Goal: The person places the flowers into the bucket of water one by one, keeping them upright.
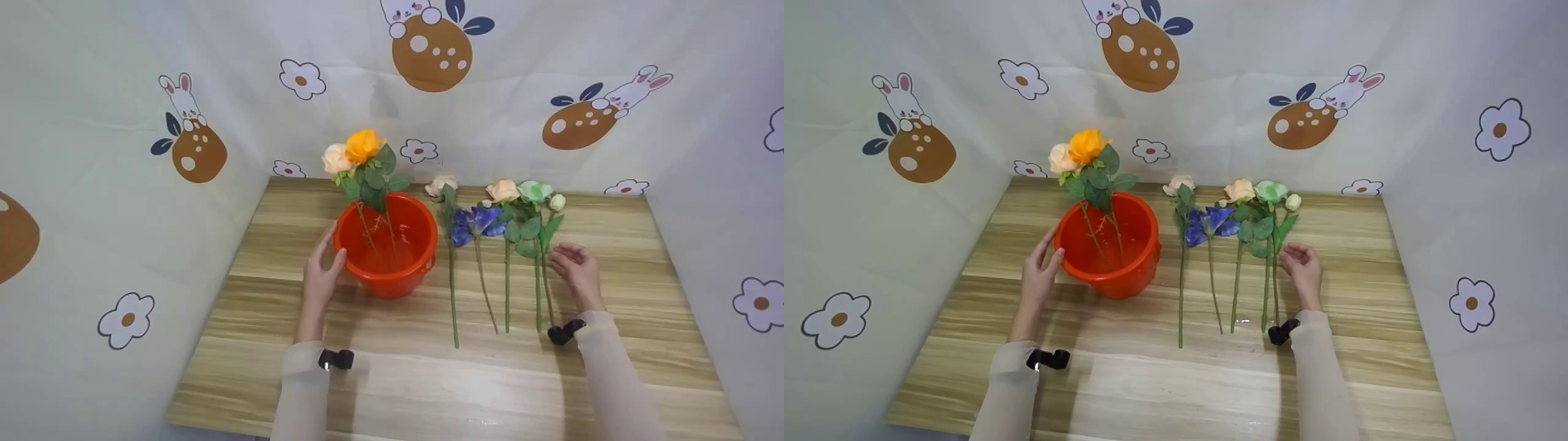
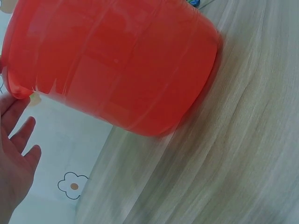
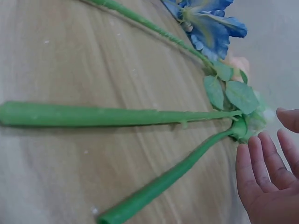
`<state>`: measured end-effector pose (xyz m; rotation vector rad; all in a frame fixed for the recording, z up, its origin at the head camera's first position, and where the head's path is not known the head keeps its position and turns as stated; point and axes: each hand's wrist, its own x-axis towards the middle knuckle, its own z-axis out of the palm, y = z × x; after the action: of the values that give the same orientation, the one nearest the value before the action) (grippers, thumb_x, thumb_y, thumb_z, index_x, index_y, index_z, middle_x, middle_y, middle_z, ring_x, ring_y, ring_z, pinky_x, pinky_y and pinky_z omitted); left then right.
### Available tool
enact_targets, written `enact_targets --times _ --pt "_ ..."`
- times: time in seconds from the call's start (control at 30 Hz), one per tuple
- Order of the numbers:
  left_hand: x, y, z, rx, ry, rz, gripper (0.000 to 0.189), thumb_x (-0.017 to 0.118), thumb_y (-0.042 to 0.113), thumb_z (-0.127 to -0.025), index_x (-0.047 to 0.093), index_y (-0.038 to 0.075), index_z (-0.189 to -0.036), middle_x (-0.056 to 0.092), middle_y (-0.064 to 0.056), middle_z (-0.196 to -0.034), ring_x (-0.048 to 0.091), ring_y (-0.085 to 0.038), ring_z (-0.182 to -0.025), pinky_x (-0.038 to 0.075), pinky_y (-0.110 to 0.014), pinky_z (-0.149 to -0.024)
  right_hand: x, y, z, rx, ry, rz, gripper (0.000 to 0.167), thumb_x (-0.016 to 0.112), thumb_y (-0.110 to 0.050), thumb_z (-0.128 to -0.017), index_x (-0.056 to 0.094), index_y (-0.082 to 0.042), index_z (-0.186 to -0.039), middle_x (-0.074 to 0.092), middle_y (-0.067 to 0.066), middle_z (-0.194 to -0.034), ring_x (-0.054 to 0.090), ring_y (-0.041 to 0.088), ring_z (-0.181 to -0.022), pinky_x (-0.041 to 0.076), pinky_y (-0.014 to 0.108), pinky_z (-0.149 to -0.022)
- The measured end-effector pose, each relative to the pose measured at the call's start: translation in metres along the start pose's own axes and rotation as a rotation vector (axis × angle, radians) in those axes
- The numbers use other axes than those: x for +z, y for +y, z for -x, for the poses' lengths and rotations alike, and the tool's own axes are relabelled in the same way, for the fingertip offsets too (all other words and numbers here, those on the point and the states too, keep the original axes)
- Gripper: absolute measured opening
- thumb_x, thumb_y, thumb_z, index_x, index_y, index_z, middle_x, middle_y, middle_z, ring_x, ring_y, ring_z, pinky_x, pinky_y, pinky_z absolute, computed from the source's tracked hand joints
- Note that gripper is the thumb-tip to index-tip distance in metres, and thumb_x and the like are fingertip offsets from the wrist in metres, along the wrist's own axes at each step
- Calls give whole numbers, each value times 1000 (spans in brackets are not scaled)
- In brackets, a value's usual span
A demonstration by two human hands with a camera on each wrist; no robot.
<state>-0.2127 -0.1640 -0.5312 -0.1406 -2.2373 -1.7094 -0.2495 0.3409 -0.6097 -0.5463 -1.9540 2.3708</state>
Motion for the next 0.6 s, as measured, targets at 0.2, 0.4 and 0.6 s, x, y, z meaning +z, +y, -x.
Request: enact_targets --times 0.2,0.4,0.6 --pt "-1 -2 0 -12 -5 10 51 62 5 -96 48 -3 -145 45 -22 -152 36 -38 -146 24 -51 -125 0 8 0 -25 14 114 39 63 -2 -95 47 7 -129 67 -8 -98 66 -1 -91 57 15 -87" --pt "0 -3 -1 -5 -5 25 51 62 4 -96 48 -2 -145 45 -21 -153 37 -37 -146 24 -51 -125 -2 15 -2 -45 42 384 43 64 -8 -96 50 9 -132 66 -12 -100 59 -11 -86 50 5 -81" --pt "-1 -3 0 9 0 27 51 62 2 -95 48 -4 -144 46 -24 -151 38 -37 -145 24 -52 -125 -2 17 -3 -80 7 435 44 65 -2 -94 49 13 -132 69 5 -111 61 -11 -85 52 5 -80"
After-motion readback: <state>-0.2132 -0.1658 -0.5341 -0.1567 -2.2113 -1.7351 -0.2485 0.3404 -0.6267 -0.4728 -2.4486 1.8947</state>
